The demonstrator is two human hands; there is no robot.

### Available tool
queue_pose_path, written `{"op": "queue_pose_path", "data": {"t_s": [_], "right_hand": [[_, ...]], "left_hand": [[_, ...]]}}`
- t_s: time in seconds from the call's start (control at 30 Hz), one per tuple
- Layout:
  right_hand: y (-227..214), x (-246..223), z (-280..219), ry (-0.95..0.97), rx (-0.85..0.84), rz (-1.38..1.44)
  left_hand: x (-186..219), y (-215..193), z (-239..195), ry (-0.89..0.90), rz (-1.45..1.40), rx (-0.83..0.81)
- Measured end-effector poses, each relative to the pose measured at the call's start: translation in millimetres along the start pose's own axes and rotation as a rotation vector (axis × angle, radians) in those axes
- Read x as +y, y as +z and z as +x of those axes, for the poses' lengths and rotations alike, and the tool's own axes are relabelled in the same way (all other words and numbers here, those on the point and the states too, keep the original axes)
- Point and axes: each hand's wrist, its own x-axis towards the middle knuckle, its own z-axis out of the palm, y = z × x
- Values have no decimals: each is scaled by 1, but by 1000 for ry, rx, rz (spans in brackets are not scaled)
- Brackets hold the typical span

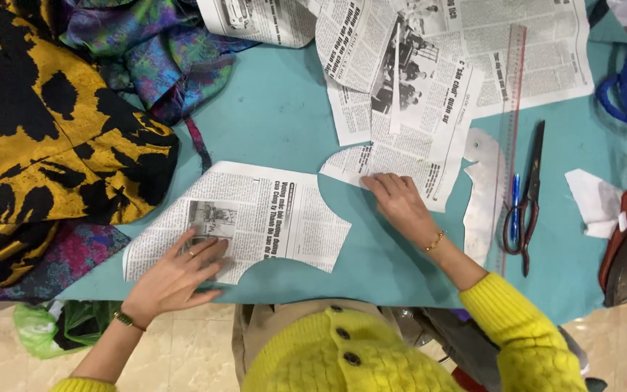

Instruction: The person cuts a newspaper sheet into a curved shape using scissors, then places the cut piece aside. They then unfold a new newspaper sheet, use a ruler and a pen to draw straight lines across the paper, and reposition the ruler to draw additional lines.

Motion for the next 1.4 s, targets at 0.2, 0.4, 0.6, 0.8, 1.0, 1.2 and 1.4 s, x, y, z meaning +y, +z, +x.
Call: {"op": "queue_pose_path", "data": {"t_s": [0.2, 0.4, 0.6, 0.8, 1.0, 1.2, 1.4], "right_hand": [[-21, -21, -3, 90, -91, -185], [-26, -26, 1, 69, -94, -216], [-14, -31, 1, 71, -51, -506], [-12, -20, -21, 99, 98, -455], [-29, -6, -67, 176, 62, -463], [-48, -45, -73, 392, 133, -371], [-47, -134, -76, 1065, 81, 318]], "left_hand": [[3, 3, 71, -111, -38, 117], [-24, 58, 168, -450, 10, 280], [-37, 69, 199, -366, -162, 365], [-30, 57, 205, -290, -413, 343], [9, 59, 225, -247, -505, 283], [40, 64, 250, -313, -533, 286], [49, 48, 259, -391, -543, 260]]}}
